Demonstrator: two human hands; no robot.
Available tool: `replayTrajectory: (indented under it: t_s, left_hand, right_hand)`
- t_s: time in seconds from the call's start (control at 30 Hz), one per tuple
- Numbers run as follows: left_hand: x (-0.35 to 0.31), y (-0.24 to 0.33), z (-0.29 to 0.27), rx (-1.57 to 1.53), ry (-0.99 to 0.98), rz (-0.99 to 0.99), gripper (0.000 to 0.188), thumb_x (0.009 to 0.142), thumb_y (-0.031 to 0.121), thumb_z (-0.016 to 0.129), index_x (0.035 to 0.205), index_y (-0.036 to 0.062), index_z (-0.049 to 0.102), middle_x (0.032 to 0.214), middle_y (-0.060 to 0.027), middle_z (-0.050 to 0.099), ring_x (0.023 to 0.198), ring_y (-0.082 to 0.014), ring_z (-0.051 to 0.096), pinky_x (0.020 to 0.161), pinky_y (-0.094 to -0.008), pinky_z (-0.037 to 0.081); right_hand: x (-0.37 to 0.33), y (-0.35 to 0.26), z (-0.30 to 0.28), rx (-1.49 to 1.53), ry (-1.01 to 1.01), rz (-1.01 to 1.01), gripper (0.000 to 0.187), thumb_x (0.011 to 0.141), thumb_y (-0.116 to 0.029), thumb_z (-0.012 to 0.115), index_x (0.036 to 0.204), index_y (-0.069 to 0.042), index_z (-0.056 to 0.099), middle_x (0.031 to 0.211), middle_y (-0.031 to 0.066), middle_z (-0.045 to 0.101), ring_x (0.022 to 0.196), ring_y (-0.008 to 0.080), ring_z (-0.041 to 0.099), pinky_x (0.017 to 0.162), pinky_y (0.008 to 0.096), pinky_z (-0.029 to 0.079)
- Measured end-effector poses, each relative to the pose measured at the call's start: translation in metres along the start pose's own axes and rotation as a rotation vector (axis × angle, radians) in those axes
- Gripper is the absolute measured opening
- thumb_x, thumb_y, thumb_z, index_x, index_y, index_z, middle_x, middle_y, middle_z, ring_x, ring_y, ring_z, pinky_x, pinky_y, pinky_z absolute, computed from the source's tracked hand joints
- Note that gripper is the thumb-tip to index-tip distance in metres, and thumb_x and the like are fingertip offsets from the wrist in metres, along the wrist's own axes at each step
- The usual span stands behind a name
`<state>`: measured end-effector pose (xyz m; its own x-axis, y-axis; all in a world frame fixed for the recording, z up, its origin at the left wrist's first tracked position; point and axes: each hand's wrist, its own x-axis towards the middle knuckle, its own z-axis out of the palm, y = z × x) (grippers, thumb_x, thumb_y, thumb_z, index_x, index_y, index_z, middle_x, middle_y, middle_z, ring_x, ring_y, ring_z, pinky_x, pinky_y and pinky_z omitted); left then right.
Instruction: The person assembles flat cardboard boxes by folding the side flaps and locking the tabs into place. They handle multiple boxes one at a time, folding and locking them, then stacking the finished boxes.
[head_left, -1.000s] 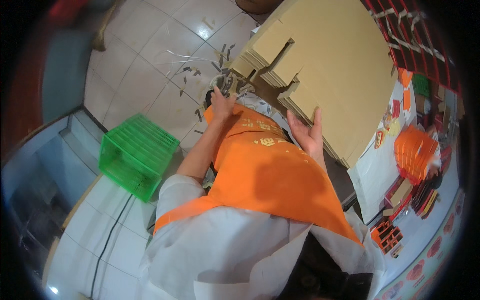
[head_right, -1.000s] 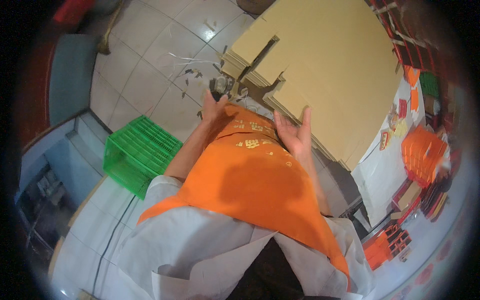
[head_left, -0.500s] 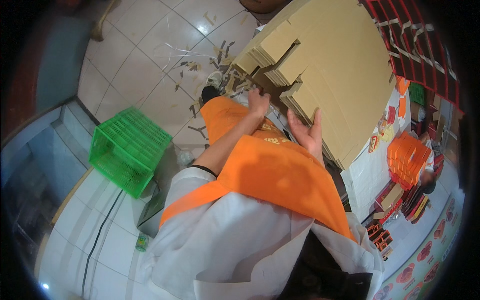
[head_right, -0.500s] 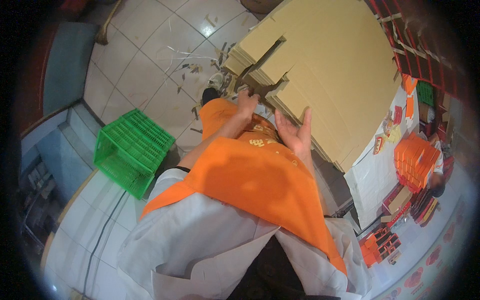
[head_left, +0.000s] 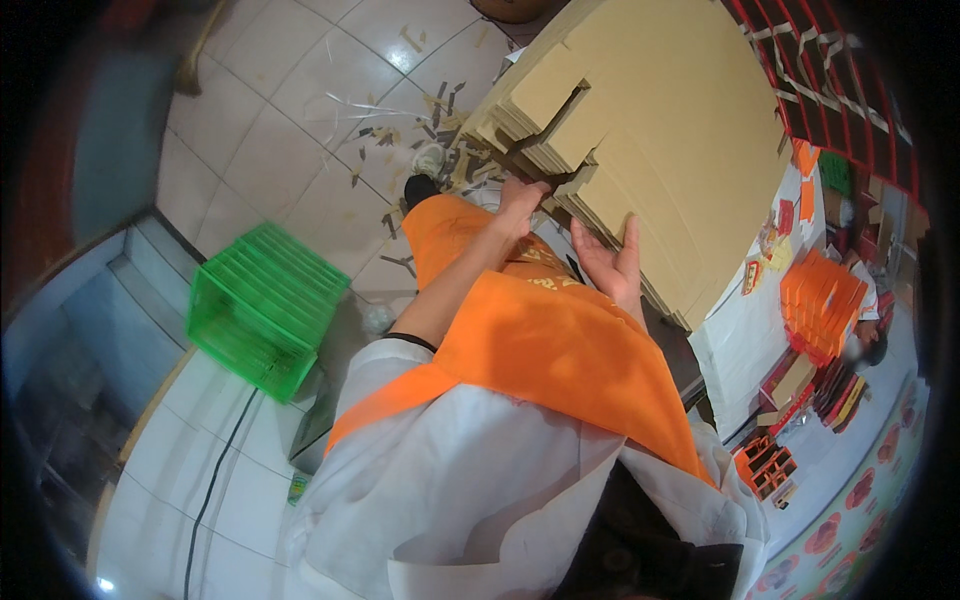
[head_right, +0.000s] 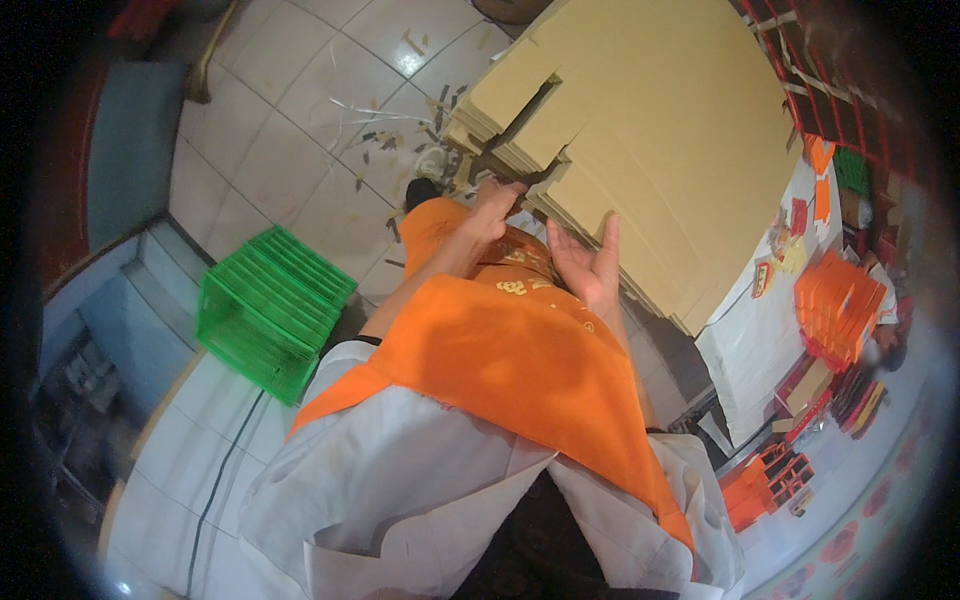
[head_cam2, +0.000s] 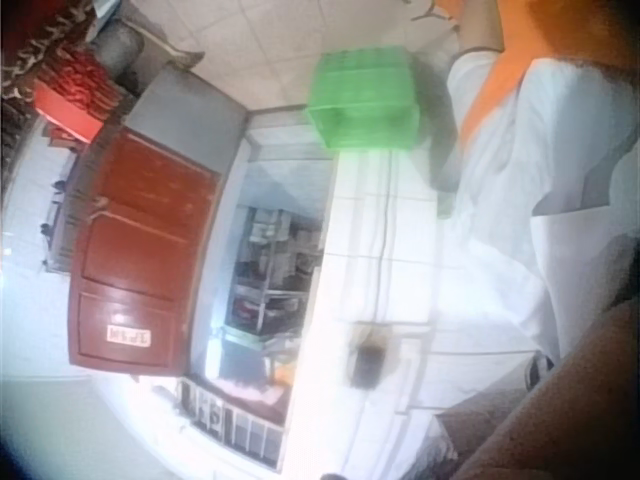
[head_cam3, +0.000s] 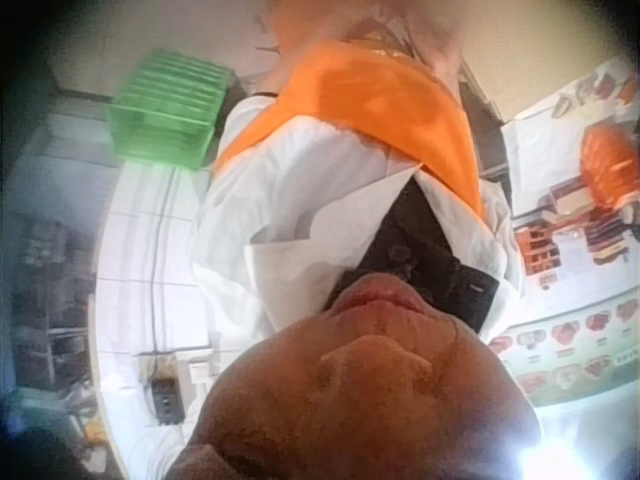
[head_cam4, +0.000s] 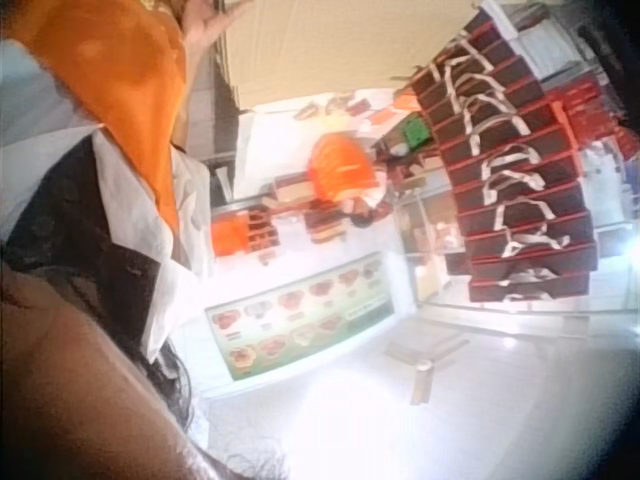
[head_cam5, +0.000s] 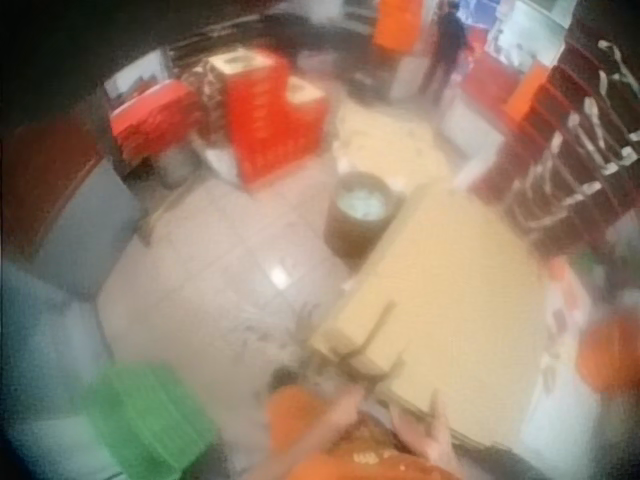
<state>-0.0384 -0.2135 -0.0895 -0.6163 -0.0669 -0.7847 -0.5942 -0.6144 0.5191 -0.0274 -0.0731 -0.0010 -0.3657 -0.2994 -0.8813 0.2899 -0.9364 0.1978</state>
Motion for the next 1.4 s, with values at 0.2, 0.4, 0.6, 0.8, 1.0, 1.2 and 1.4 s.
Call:
replayTrajectory:
  t_s: [0.2,0.4,0.6,0.8,1.0,1.2,1.4]
  left_hand:
    - [-0.001,0.021,0.000,0.139,-0.242,-0.031,0.017,0.076,0.006,0.053,0.091,-0.0029,0.057,0.084,-0.0053,0.058,0.073,-0.0127,0.050,0.064,-0.0250,0.040]
    - [0.002,0.006,-0.007,0.461,-0.264,0.170,0.016,0.080,0.014,0.052,0.085,-0.0002,0.058,0.071,0.0010,0.049,0.067,-0.0097,0.039,0.060,-0.0254,0.033]
    - [0.015,0.002,-0.016,0.714,-0.192,0.089,0.011,0.083,0.009,0.048,0.084,0.0000,0.055,0.079,0.0002,0.051,0.071,-0.0097,0.043,0.061,-0.0251,0.036]
    - [0.010,0.019,-0.003,0.608,-0.402,0.169,0.022,0.083,0.006,0.049,0.102,-0.0028,0.054,0.100,-0.0048,0.055,0.088,-0.0139,0.051,0.077,-0.0239,0.039]
    - [0.010,0.045,-0.010,0.684,-0.469,0.111,0.030,0.082,0.006,0.050,0.110,-0.0029,0.048,0.107,-0.0061,0.052,0.097,-0.0167,0.049,0.084,-0.0255,0.038]
    - [0.044,0.015,-0.028,1.024,-0.644,0.398,0.031,0.081,0.002,0.050,0.111,0.0007,0.047,0.112,-0.0070,0.051,0.101,-0.0183,0.049,0.086,-0.0299,0.041]
    - [0.033,0.002,-0.016,0.176,-0.533,-0.010,0.028,0.080,0.005,0.046,0.105,-0.0079,0.048,0.100,-0.0102,0.055,0.090,-0.0208,0.053,0.078,-0.0301,0.042]
  right_hand:
    - [0.011,-0.012,-0.010,0.012,-0.006,0.051,0.060,0.073,-0.032,0.067,0.113,0.003,0.038,0.115,0.0168,0.042,0.109,0.0287,0.041,0.093,0.0409,0.037]
    - [0.011,-0.022,-0.040,-0.220,-0.271,0.225,0.056,0.075,-0.045,0.060,0.104,0.001,0.048,0.107,0.0188,0.050,0.094,0.0322,0.051,0.085,0.0431,0.042]
    - [0.008,0.000,-0.031,-0.096,-0.027,-0.188,0.089,0.063,-0.056,0.066,0.125,-0.004,0.031,0.127,0.0099,0.034,0.119,0.0238,0.031,0.100,0.0391,0.026]
    - [0.008,0.005,-0.014,-0.008,-0.087,-0.311,0.069,0.068,-0.048,0.067,0.119,-0.011,0.039,0.116,0.0046,0.042,0.109,0.0189,0.039,0.095,0.0356,0.031]
    - [0.007,0.008,-0.007,0.010,-0.083,-0.218,0.065,0.066,-0.047,0.069,0.116,-0.014,0.043,0.114,0.0028,0.043,0.107,0.0191,0.040,0.094,0.0364,0.031]
    - [0.003,0.009,-0.003,-0.015,-0.098,-0.217,0.067,0.064,-0.046,0.071,0.117,-0.016,0.043,0.116,0.0026,0.042,0.110,0.0185,0.037,0.096,0.0356,0.030]
    - [-0.002,0.004,-0.005,-0.049,-0.083,-0.231,0.065,0.066,-0.046,0.069,0.115,-0.014,0.043,0.115,0.0034,0.043,0.108,0.0188,0.039,0.094,0.0359,0.032]
